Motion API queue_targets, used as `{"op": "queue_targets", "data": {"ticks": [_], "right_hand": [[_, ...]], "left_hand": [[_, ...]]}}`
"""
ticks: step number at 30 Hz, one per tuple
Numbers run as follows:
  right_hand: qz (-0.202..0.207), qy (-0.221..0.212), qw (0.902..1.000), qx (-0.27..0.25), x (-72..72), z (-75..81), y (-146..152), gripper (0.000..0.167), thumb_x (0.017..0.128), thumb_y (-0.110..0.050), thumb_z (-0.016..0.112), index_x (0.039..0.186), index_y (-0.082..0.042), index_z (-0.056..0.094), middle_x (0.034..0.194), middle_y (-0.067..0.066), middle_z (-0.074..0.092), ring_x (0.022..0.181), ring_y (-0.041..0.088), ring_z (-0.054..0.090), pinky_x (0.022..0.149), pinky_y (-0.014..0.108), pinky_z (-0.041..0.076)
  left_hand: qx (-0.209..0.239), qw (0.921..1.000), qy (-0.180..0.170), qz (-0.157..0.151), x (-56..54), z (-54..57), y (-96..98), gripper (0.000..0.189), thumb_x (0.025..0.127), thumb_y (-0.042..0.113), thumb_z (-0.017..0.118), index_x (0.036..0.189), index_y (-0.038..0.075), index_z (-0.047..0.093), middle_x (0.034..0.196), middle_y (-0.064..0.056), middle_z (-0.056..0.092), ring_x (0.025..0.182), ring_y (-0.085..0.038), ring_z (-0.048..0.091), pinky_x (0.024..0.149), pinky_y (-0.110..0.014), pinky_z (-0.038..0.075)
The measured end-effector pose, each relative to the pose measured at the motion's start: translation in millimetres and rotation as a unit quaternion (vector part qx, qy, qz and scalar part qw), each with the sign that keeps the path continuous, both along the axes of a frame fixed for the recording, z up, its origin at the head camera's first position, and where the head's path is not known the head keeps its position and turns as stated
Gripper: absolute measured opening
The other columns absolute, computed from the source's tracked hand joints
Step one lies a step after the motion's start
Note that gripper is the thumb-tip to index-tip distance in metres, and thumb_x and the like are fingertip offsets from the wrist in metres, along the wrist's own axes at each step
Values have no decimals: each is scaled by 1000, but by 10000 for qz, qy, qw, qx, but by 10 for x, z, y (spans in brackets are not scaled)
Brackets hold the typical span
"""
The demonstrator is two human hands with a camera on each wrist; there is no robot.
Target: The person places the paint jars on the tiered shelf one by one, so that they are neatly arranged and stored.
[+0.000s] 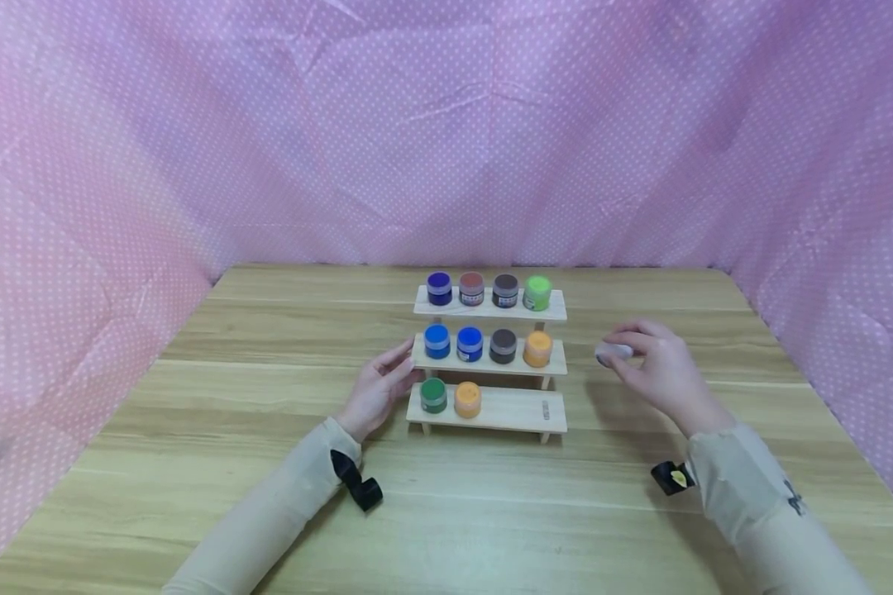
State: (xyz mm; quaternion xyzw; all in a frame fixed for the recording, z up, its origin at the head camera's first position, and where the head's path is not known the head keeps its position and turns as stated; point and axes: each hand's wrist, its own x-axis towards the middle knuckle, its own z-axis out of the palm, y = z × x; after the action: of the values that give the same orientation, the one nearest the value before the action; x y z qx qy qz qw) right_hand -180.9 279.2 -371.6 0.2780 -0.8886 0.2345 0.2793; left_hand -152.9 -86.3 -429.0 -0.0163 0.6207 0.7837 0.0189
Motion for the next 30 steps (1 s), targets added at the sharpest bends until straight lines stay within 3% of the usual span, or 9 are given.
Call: {"op": "queue_targets", "data": {"ticks": [6, 12, 14, 16, 18, 21, 26, 30], "right_hand": [[183, 330, 9991, -202, 83, 66, -49, 28, 62, 5, 81, 89, -1, 74, 95, 13, 67, 82, 16, 58, 65, -1, 39], [535, 728, 9950, -424, 142, 116, -83, 31, 58, 9, 81, 87, 1, 73, 93, 12, 67, 93, -7, 50, 70, -1, 40], [686, 879, 9925, -497, 163, 142, -99, 25, 64, 4, 81, 87, 1, 73, 93, 13, 67, 93, -2, 52, 72, -2, 40], [818, 1018, 9898, -564, 183, 172, -123, 18, 76, -11, 79, 88, 1, 73, 93, 14, 67, 92, 6, 55, 76, -2, 39], [929, 1139, 9870, -642, 198, 200, -150, 32, 85, -30, 71, 88, 2, 73, 92, 15, 67, 89, 12, 56, 80, -2, 38], [968, 1134, 9867, -640, 229, 246, -187, 56, 90, -50, 55, 88, 3, 73, 92, 16, 66, 92, 7, 55, 83, -2, 36], [986, 1103, 9878, -475, 289, 312, -252, 61, 90, -54, 51, 88, 2, 73, 93, 16, 66, 95, 5, 55, 83, -2, 36], [1218, 1261, 9832, -513, 320, 338, -325, 56, 91, -51, 52, 89, 0, 73, 93, 14, 66, 93, 8, 56, 82, -1, 38]], "left_hand": [[36, 10000, -10, -14, -19, -7, -8, 44, 95, 3, 52, 139, 7, 44, 138, -16, 48, 113, -16, 56, 97, -26, 49], [59, 10000, -13, -42, -5, -2, -7, 45, 95, 1, 51, 139, 7, 44, 140, -15, 46, 116, -17, 54, 99, -28, 48], [25, 10000, 5, -43, 1, 2, -6, 45, 95, 2, 52, 139, 7, 44, 141, -15, 46, 117, -19, 54, 100, -30, 48], [6, 10000, 1, -32, 4, 6, -5, 45, 95, 2, 52, 139, 7, 45, 140, -15, 46, 118, -19, 54, 100, -30, 47], [-5, 10000, -7, -20, 3, 6, -4, 45, 95, 3, 53, 139, 7, 45, 140, -15, 47, 117, -19, 55, 100, -30, 47], [2, 10000, -27, -21, 0, -1, -5, 45, 95, 3, 53, 139, 7, 45, 139, -15, 47, 117, -19, 55, 100, -30, 48], [1, 10000, -41, -22, -2, -17, -6, 44, 96, 4, 52, 139, 7, 44, 138, -16, 48, 115, -17, 56, 98, -29, 49], [40, 9999, 11, 92, -2, -20, 3, 44, 95, 3, 52, 138, 5, 46, 130, -16, 54, 104, -10, 60, 95, -25, 51]]}}
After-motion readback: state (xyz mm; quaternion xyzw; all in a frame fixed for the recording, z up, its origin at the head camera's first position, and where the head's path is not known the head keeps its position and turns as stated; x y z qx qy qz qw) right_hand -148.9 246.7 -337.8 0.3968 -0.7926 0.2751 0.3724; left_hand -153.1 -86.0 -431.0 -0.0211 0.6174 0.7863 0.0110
